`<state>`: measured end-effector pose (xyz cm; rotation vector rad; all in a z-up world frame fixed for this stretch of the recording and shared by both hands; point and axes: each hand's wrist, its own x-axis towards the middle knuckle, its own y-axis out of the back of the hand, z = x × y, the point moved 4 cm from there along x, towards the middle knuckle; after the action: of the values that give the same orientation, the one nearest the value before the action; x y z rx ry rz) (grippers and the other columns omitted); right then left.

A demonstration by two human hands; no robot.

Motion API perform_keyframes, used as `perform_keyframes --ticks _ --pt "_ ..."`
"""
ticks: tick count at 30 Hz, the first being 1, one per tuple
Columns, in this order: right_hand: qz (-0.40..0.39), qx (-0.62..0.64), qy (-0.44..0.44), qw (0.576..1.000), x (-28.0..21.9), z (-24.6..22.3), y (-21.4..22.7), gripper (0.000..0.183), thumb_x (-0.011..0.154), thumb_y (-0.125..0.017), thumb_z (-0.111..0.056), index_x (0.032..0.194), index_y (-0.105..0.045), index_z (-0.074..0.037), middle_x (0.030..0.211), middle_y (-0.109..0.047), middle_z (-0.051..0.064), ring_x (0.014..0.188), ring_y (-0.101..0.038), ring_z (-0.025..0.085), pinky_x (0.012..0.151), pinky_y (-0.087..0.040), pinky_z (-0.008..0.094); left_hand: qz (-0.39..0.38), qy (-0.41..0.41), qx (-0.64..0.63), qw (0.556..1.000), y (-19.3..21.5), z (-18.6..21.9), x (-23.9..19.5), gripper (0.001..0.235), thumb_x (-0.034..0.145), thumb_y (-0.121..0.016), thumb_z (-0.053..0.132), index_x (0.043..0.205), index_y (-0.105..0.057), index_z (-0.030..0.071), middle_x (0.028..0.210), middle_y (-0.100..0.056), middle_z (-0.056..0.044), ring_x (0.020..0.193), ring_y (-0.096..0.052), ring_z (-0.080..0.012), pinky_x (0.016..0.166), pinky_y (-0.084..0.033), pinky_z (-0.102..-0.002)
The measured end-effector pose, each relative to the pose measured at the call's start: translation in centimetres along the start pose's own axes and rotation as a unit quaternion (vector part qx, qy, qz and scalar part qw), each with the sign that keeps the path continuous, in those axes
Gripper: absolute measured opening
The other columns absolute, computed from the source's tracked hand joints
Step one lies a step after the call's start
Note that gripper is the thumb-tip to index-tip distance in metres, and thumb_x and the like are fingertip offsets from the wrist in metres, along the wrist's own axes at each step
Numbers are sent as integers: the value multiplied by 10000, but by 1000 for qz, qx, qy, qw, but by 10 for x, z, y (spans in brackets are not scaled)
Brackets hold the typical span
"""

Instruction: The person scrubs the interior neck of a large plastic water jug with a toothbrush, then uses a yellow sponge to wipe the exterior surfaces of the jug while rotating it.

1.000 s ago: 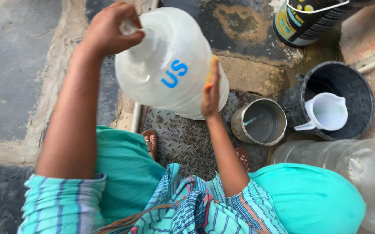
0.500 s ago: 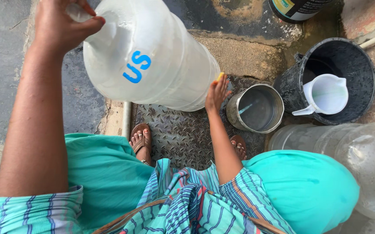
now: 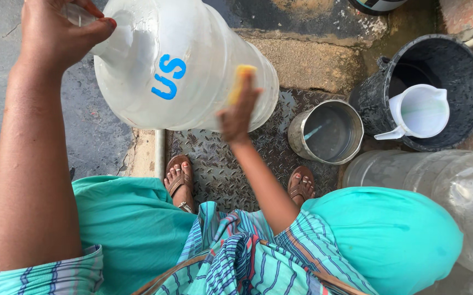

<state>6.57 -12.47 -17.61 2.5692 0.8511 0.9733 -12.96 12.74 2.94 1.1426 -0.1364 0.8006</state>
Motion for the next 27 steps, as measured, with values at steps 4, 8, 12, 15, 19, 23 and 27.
perform_keyframes --ticks 4,8,12,15,19,23,27 --pt "24 -96 -161 982 -28 136 12 920 1016 -42 -735 1657 -183 -91 1746 -220 165 1635 -162 275 1329 48 560 -15 34 -19 999 1 -7 -1 186 894 -871 28 986 -713 -7 1055 -737 -162 973 -731 -275 791 -610 -388" --pt "-19 271 -426 863 -75 244 3 1218 854 -72 -905 1603 -218 45 1674 -257 204 1563 -177 299 1252 -44 481 -1 26 -11 1000 4 -7 0 177 852 -848 23 966 -714 -2 1048 -742 -160 968 -734 -269 794 -610 -388" --pt "-60 568 -536 621 -96 278 -18 1454 683 -61 -1018 1548 -338 117 1603 -408 236 1473 -363 368 1223 -250 479 5 53 16 998 7 -4 3 167 818 -871 59 908 -736 22 999 -751 -141 895 -741 -247 773 -611 -383" --pt "-26 533 -546 646 -84 282 -12 1481 660 -77 -1043 1542 -352 114 1597 -438 263 1466 -411 358 1213 -286 471 -1 83 40 996 7 0 6 190 801 -899 93 906 -752 34 940 -750 -129 816 -728 -239 730 -597 -384" --pt "10 423 -453 785 -28 236 13 1266 778 -136 -954 1587 -311 3 1629 -378 187 1502 -357 313 1227 -258 436 1 100 61 993 2 4 10 213 776 -893 116 939 -773 50 881 -744 -125 750 -719 -219 692 -587 -378" --pt "2 104 -155 982 32 105 11 908 1083 -74 -738 1659 -395 -114 1501 -544 84 1367 -513 202 1225 -388 331 16 131 79 988 0 1 11 203 784 -882 154 913 -762 52 863 -746 -121 726 -715 -214 664 -581 -363" --pt "-76 183 4 980 29 -19 7 949 1023 -30 -783 1699 -104 -122 1796 -97 55 1644 -38 206 1346 118 455 46 137 125 982 -4 0 12 209 702 -885 160 842 -762 64 799 -745 -120 693 -720 -224 678 -583 -398"
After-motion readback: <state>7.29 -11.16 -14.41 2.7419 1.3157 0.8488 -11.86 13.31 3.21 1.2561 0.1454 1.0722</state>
